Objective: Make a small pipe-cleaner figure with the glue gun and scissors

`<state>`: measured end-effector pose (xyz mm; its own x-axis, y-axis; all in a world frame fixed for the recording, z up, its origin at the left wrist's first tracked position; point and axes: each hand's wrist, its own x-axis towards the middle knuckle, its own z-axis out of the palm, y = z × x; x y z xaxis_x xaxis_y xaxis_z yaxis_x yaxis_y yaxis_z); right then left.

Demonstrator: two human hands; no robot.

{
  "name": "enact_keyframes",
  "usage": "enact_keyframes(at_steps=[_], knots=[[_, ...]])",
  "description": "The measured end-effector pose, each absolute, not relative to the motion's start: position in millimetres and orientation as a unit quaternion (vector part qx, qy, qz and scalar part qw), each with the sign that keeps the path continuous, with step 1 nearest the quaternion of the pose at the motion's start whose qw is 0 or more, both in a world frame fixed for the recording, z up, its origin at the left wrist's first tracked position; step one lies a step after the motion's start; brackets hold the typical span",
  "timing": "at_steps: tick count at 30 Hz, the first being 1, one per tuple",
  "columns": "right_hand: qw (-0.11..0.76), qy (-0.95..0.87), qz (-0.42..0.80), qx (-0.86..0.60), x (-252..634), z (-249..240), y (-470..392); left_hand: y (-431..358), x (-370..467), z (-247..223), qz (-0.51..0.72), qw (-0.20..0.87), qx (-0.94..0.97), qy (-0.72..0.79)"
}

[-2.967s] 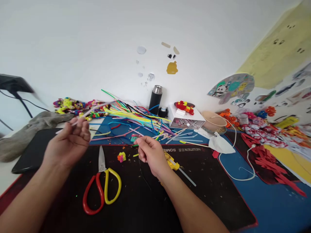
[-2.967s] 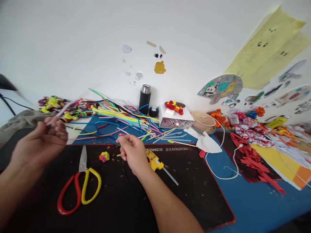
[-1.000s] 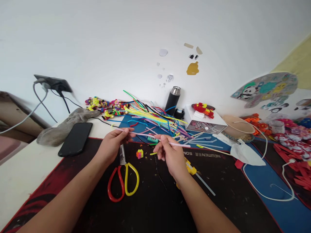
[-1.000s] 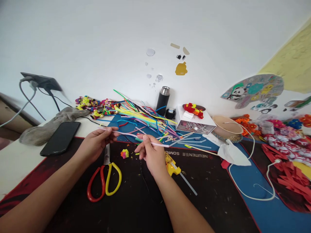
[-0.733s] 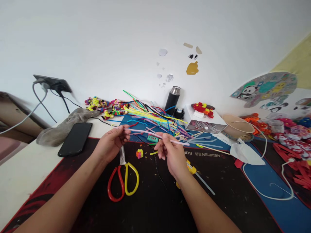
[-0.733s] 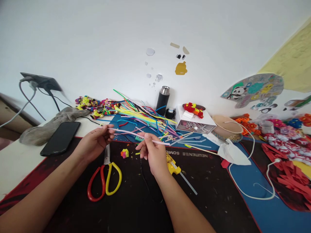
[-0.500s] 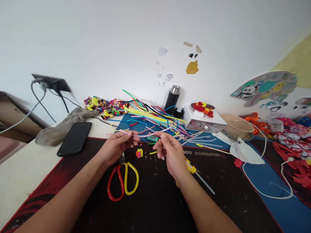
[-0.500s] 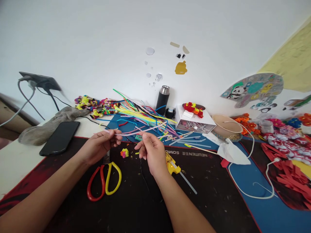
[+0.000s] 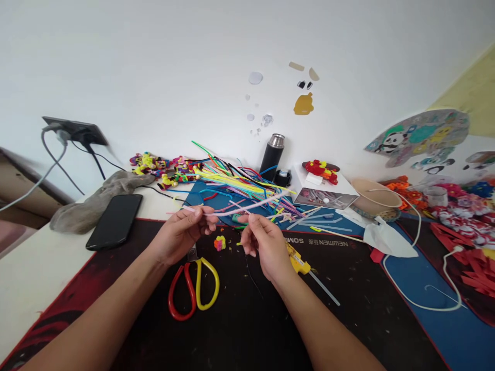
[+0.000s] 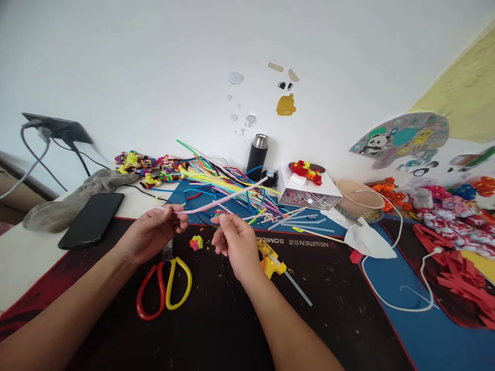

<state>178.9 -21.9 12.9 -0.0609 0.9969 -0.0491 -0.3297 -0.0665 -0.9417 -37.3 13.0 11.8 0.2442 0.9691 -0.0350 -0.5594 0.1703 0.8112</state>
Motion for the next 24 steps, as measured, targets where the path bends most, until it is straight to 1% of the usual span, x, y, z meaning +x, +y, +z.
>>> enact_keyframes(at_steps=[4,8,17,24], knots=[[0.543,-0.415,0.613,-0.397,178,16,-21,10,-36,13,0.492,0.713,0.393,0.308],[0.556,-0.402,0.607,-0.401,179,17,-20,10,-36,12,0.465,0.712,0.414,0.325],[0.561,-0.406,0.582,-0.425,178,14,-21,16,-35,6,0.494,0.685,0.384,0.372],[0.592,-0.379,0.567,-0.429,181,17,-18,20,-40,1,0.52,0.67,0.363,0.387]])
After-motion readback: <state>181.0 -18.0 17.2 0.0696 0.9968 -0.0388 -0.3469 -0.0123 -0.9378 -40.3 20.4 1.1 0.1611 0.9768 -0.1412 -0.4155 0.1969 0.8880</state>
